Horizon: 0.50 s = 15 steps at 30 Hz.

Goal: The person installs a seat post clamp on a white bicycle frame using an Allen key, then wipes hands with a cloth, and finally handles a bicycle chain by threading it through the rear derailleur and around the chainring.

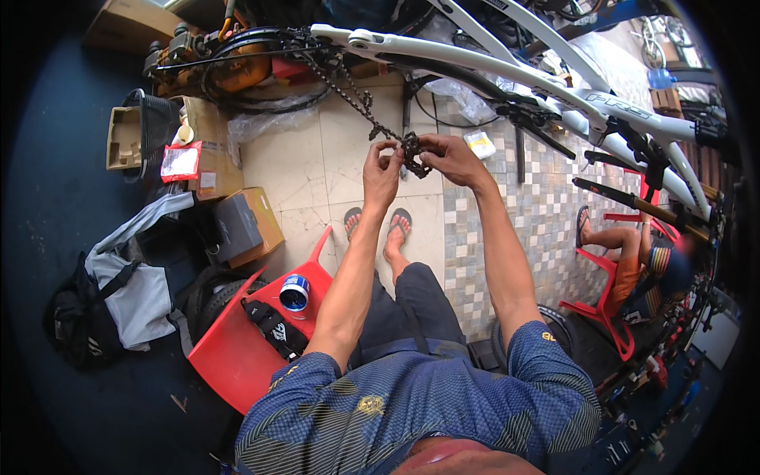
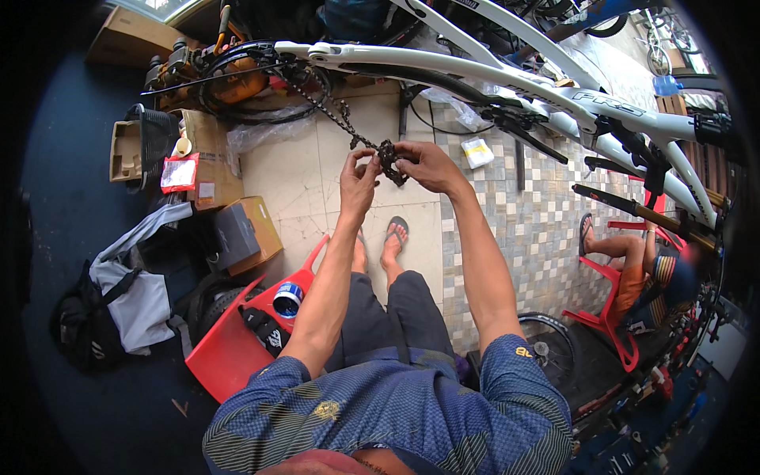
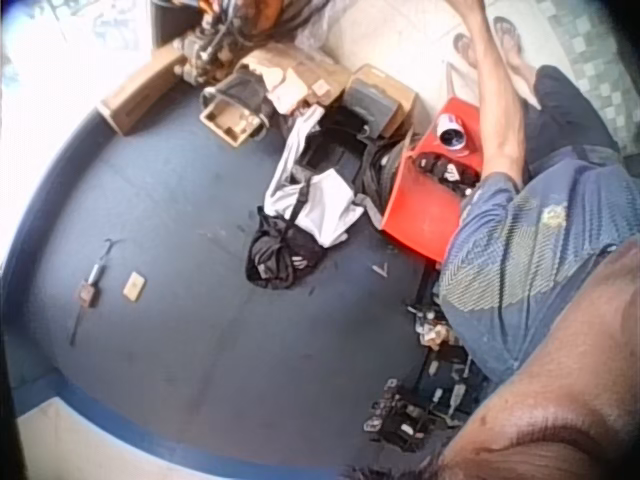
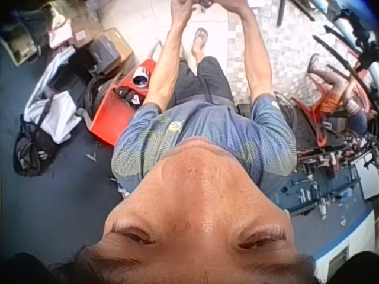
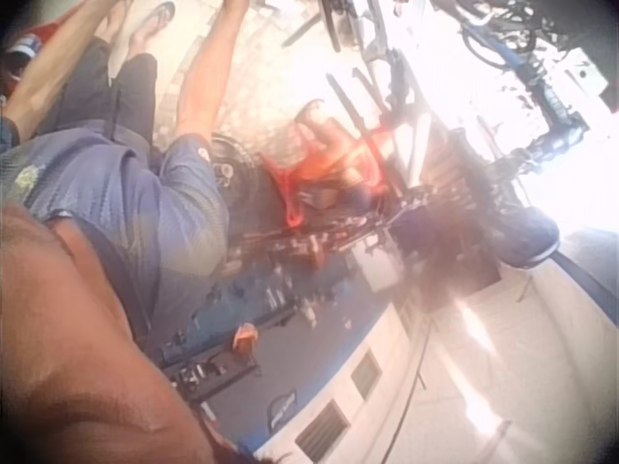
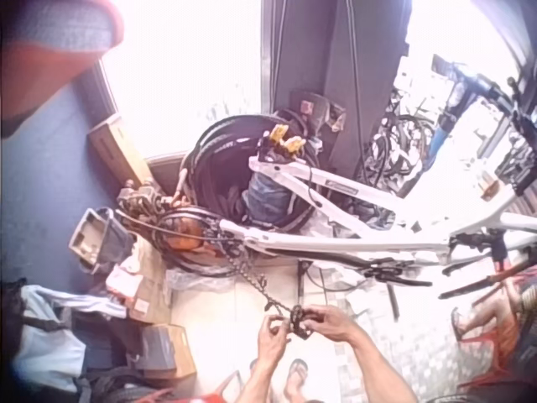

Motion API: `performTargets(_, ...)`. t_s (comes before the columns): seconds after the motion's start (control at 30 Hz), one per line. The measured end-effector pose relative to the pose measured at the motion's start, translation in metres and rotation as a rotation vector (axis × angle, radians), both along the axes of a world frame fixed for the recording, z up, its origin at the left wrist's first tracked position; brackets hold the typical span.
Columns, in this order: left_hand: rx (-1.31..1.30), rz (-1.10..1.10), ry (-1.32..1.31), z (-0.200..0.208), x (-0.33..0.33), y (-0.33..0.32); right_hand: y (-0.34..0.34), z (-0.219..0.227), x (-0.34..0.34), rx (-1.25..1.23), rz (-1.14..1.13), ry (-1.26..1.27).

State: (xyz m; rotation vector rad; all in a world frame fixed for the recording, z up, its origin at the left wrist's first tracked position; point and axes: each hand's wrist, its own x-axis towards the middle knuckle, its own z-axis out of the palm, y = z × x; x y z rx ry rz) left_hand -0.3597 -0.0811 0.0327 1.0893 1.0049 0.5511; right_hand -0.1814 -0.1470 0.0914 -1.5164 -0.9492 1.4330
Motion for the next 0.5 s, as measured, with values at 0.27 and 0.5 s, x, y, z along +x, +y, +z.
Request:
performTargets(0.27, 0.511, -0.181, -0.046, 0.016, 0.004, 0.009, -0.005, 0.004, 0.009, -0.032, 0.107, -0.167)
performTargets(0.5, -0.259, -0.015, -0.4, -0.014, -0.013, 0.009, -0.006, 0.025, 0.003, -0.004, -0.163, -0.171)
